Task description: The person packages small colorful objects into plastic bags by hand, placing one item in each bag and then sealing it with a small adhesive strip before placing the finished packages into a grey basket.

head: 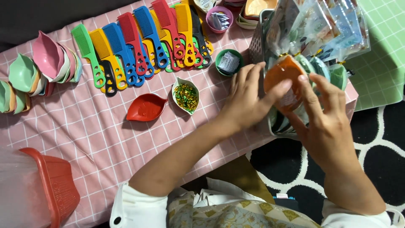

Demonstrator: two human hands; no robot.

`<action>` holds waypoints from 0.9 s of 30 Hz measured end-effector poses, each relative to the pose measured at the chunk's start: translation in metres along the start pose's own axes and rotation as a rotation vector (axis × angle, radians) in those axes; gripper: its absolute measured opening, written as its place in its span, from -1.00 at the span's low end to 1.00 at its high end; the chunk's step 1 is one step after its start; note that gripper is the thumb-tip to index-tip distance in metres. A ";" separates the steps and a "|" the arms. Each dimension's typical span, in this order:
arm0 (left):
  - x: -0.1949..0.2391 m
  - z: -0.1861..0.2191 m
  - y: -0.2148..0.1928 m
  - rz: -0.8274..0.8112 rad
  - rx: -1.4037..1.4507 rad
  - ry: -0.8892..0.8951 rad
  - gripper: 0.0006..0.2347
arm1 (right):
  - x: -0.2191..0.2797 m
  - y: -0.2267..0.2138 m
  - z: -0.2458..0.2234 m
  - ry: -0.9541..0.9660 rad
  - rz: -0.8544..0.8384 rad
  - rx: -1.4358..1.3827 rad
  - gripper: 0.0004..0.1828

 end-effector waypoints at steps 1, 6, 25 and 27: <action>-0.007 0.009 -0.001 -0.003 0.000 0.004 -0.21 | 0.001 -0.001 0.003 0.003 0.002 0.004 -0.18; -0.035 0.010 0.028 -0.164 -0.232 -0.119 -0.20 | 0.005 -0.025 0.035 0.074 0.131 -0.238 -0.53; -0.046 0.029 0.048 -0.064 -0.022 -0.083 -0.30 | 0.004 0.019 0.067 0.497 0.102 -0.914 -0.57; -0.048 0.037 0.051 0.009 0.056 0.103 -0.35 | 0.000 0.010 0.064 0.384 0.262 -0.978 -0.59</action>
Point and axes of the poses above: each hand's wrist, its own x-axis away from the middle knuckle, its own y-axis out of the palm, z = x × y, the point moved 5 cm from there along -x, towards the middle knuckle, and after that the axes turned 2 degrees about y, right-handed, at the moved point
